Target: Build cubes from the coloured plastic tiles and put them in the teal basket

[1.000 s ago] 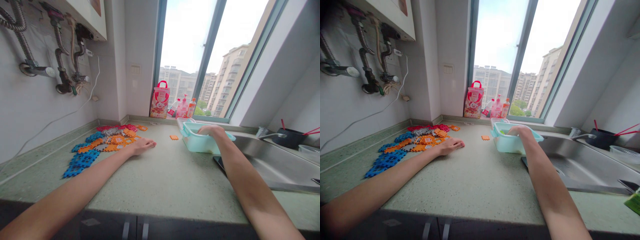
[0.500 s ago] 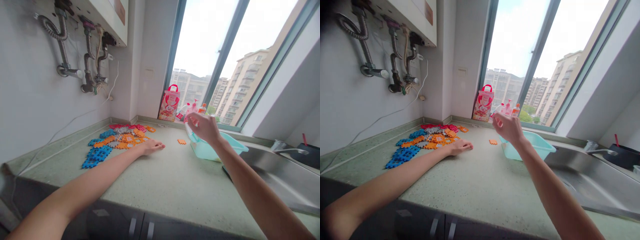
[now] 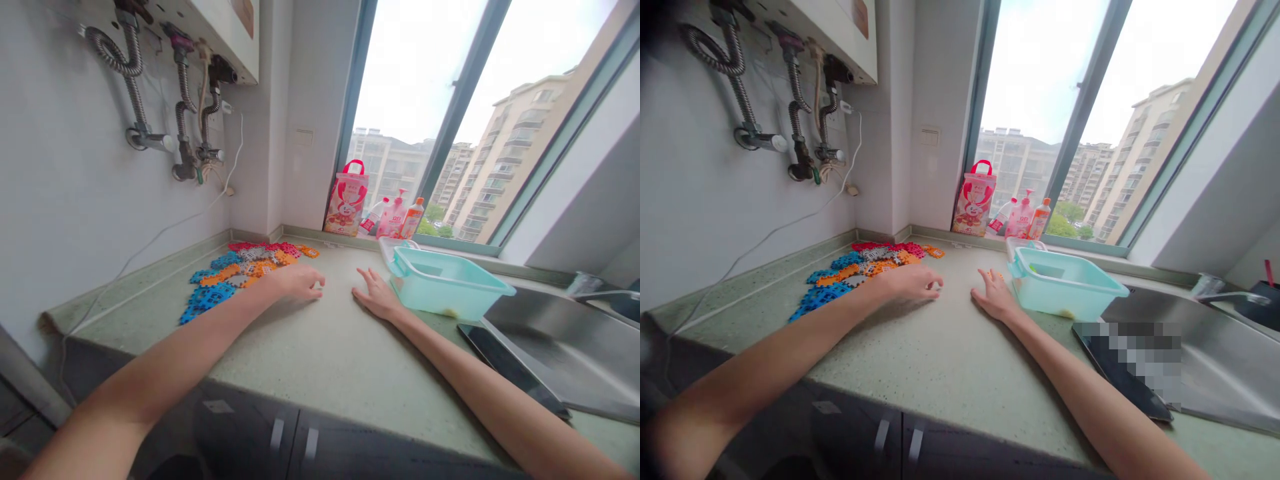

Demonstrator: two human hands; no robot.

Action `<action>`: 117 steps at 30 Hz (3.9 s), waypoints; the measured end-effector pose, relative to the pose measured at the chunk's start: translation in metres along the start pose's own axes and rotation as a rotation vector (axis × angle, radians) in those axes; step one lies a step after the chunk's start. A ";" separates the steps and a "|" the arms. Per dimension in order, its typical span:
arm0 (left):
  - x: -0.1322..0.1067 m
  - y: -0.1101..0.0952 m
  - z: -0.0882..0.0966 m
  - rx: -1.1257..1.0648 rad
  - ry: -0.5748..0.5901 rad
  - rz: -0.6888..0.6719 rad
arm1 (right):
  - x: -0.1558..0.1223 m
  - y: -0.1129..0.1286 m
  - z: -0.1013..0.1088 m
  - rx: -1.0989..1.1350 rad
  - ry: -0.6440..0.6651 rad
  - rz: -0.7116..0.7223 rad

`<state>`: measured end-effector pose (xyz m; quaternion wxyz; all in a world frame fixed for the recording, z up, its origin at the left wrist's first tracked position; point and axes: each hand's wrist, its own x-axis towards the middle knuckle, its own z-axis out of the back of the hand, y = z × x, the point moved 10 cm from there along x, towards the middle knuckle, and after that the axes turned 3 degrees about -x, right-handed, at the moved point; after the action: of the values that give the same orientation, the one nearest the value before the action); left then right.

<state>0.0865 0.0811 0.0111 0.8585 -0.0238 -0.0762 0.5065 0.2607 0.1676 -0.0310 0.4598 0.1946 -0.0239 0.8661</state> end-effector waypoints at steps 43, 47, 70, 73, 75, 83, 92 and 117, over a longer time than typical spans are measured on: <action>-0.177 0.166 0.078 0.070 -0.360 0.590 | 0.005 0.002 -0.007 0.075 -0.016 0.191; -0.150 0.108 0.065 -0.033 -0.303 0.352 | 0.005 0.001 -0.007 0.071 -0.012 0.181; -0.209 0.164 0.108 0.204 -0.114 0.522 | 0.005 0.001 -0.006 0.069 -0.006 0.175; -0.187 0.134 0.110 0.212 -0.155 0.477 | 0.005 0.001 -0.006 0.066 -0.003 0.174; -0.165 0.105 0.096 0.121 -0.132 0.425 | 0.004 0.002 -0.006 0.067 -0.002 0.176; -0.077 0.079 0.054 -0.080 -0.102 0.277 | 0.001 0.005 -0.002 0.087 -0.004 0.206; -0.111 0.141 0.077 0.101 -0.182 0.458 | 0.001 0.005 -0.006 0.117 -0.029 0.242; -0.092 0.109 0.021 -0.008 0.114 0.337 | -0.002 0.007 -0.003 0.105 -0.022 0.277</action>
<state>-0.0546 0.0530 0.0093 0.7642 -0.0684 -0.0245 0.6409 0.2548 0.1629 -0.0338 0.3248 0.2227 -0.0102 0.9191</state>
